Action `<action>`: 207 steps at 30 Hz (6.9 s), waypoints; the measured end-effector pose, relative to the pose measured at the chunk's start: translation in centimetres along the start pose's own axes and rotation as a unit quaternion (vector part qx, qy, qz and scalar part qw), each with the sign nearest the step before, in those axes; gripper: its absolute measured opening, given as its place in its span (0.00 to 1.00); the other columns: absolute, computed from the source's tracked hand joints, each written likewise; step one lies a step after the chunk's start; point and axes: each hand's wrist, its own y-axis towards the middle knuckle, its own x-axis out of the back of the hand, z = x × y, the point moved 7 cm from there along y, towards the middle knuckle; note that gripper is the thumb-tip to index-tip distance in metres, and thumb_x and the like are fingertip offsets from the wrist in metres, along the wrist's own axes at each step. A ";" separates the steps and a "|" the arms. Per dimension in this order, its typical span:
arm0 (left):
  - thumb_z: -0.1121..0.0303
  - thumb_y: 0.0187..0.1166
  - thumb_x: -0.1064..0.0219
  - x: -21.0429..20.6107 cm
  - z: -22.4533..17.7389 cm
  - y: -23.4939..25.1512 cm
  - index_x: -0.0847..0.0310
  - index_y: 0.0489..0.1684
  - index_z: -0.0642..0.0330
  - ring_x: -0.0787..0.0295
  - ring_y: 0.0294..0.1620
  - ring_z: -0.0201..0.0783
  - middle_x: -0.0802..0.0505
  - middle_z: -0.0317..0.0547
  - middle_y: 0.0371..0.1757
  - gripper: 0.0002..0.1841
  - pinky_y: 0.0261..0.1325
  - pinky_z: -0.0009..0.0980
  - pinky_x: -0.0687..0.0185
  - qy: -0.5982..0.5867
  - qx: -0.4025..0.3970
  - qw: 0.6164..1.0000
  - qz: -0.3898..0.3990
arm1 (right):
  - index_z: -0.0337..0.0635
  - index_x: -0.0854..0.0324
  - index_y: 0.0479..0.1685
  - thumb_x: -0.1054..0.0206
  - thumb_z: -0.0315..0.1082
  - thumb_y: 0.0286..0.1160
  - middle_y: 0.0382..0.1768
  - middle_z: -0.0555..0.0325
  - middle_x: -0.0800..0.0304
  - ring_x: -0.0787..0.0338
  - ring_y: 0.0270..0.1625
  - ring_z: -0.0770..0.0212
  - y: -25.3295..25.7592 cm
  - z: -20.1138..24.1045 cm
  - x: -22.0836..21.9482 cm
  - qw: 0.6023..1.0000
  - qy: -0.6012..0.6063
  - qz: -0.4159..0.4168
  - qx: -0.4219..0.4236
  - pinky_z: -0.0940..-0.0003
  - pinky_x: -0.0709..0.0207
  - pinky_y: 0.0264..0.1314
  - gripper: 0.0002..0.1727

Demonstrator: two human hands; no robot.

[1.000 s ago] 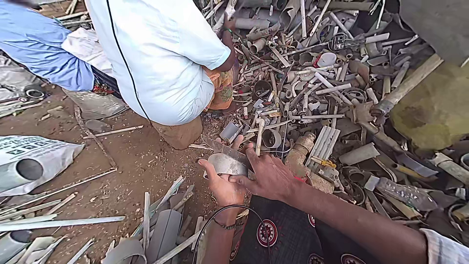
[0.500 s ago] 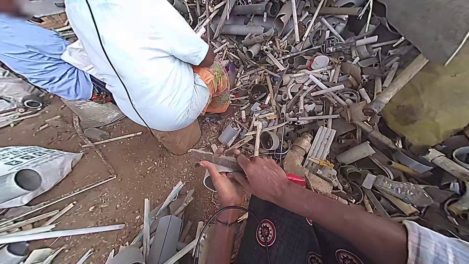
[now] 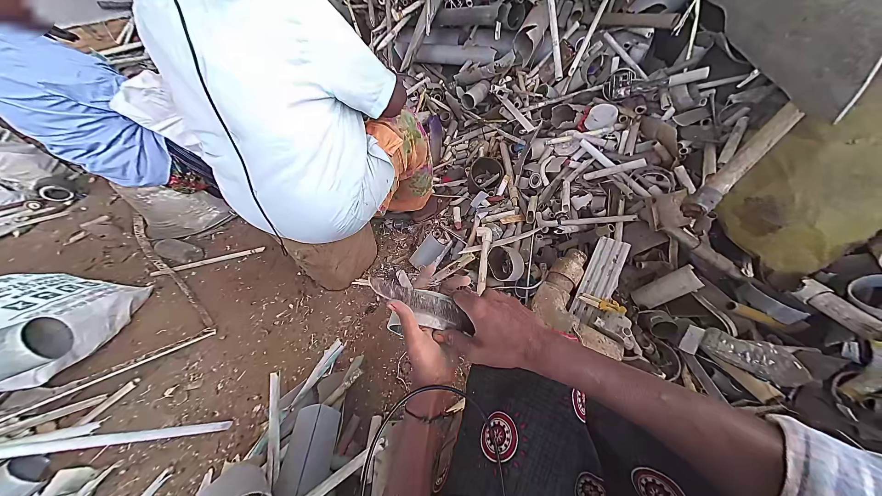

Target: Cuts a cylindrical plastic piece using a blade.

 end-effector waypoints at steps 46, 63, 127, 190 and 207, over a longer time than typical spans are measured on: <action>0.16 0.66 0.80 1.1 -0.8 -0.1 0.35 0.78 0.48 0.05 0.56 0.42 0.05 0.42 0.52 0.55 0.56 0.42 0.08 -0.080 0.043 0.980 -0.178 | 0.38 0.29 0.73 0.61 0.53 0.96 0.44 0.37 0.11 0.09 0.53 0.34 0.3 0.4 -1.2 0.996 -0.081 -0.036 -0.011 0.41 0.19 0.52 0.29; 0.16 0.68 0.78 1.5 -2.0 -0.1 0.38 0.80 0.51 0.08 0.61 0.43 0.11 0.45 0.67 0.55 0.56 0.43 0.09 -0.121 0.035 0.975 -0.181 | 0.37 0.27 0.72 0.59 0.51 0.97 0.43 0.35 0.11 0.08 0.51 0.33 -0.1 0.1 -0.4 0.992 -0.124 -0.039 -0.003 0.41 0.19 0.50 0.28; 0.29 0.81 0.88 2.2 -4.1 -0.6 0.21 0.70 0.62 0.12 0.31 0.32 0.06 0.42 0.48 0.54 0.31 0.27 0.16 0.027 -0.025 0.981 -0.191 | 0.39 0.15 0.60 0.35 0.30 0.75 0.22 0.51 0.15 0.12 0.18 0.52 -2.7 5.7 -2.4 0.910 -0.312 -0.265 0.068 0.64 0.23 0.16 0.16; 0.28 0.83 0.76 4.5 -3.0 -0.6 0.32 0.77 0.58 0.08 0.60 0.39 0.07 0.43 0.57 0.46 0.64 0.38 0.13 -0.262 0.017 0.942 -0.208 | 0.38 0.24 0.63 0.49 0.39 0.92 0.33 0.40 0.12 0.07 0.38 0.36 -2.0 3.9 -2.8 0.980 -0.180 -0.003 0.080 0.45 0.19 0.35 0.16; 0.32 0.87 0.73 5.4 -3.8 -0.1 0.32 0.78 0.61 0.10 0.66 0.44 0.09 0.50 0.65 0.44 0.69 0.43 0.15 -0.241 0.029 0.938 -0.247 | 0.41 0.14 0.53 0.40 0.36 0.83 0.17 0.50 0.17 0.12 0.19 0.46 -1.7 1.4 -2.4 0.925 -0.274 -0.225 0.139 0.56 0.24 0.17 0.12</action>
